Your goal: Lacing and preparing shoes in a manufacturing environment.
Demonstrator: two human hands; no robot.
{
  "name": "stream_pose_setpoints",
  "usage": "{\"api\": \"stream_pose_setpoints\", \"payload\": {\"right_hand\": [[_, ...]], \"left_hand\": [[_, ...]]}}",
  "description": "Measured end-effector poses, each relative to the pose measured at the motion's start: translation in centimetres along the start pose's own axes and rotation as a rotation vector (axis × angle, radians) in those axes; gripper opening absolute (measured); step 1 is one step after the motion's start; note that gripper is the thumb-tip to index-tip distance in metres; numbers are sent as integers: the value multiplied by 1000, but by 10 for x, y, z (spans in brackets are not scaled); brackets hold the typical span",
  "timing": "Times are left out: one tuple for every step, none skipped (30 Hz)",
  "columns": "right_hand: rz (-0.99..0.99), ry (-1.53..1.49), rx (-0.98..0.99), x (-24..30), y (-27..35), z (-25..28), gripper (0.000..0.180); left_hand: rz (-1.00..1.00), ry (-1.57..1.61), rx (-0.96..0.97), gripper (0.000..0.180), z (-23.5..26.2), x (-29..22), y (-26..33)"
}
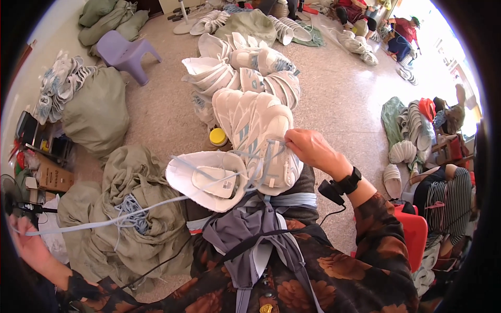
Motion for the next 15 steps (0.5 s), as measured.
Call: {"api": "stream_pose_setpoints", "payload": {"right_hand": [[46, 34, 34, 0, -4, 2, 8], [52, 32, 30, -1, -5, 2, 8], [74, 27, 43, 1, -6, 2, 8], [96, 25, 61, 1, -9, 2, 7], [71, 52, 68, -3, -8, 1, 7], [80, 53, 114, -7, -10, 0, 8], [93, 53, 159, -9, -11, 1, 9], [100, 54, 160, -9, -14, 3, 9], [103, 72, 200, -10, -17, 4, 10], [91, 93, 239, -14, -19, 5, 10], [95, 91, 241, -15, -24, 5, 10], [81, 74, 294, -15, -28, 5, 11], [66, 56, 347, -16, -32, 5, 12], [55, 59, 350, -20, -34, 6, 12], [29, 31, 399, -21, -36, 7, 12]], "left_hand": [[60, -168, -203, 27, -35, 21, 17], [146, -233, -12, 28, -54, 43, 31], [234, -289, 175, 30, -69, 69, 46], [314, -453, 286, 30, -112, 95, 66], [409, -586, 411, 30, -156, 139, 87], [389, -581, 527, 28, -184, 169, 105], [318, -730, 639, 27, -214, 187, 121], [329, -695, 754, 23, -227, 207, 133], [452, -546, 785, 25, -236, 228, 148], [408, -510, 882, 24, -254, 250, 160], [363, -487, 969, 23, -270, 264, 172], [321, -460, 988, 22, -281, 282, 185], [279, -433, 1007, 21, -292, 299, 199], [255, -424, 1015, 20, -305, 317, 213], [227, -419, 1022, 19, -317, 331, 225]]}}
Point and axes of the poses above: each hand's wrist, its own y-axis away from the middle knuckle, its own z-axis out of the back of the hand, x = y × z, the point moved 1 cm from there along -y, towards the middle knuckle, and after that the axes turned 7 degrees about -z, right-handed, at the moved point
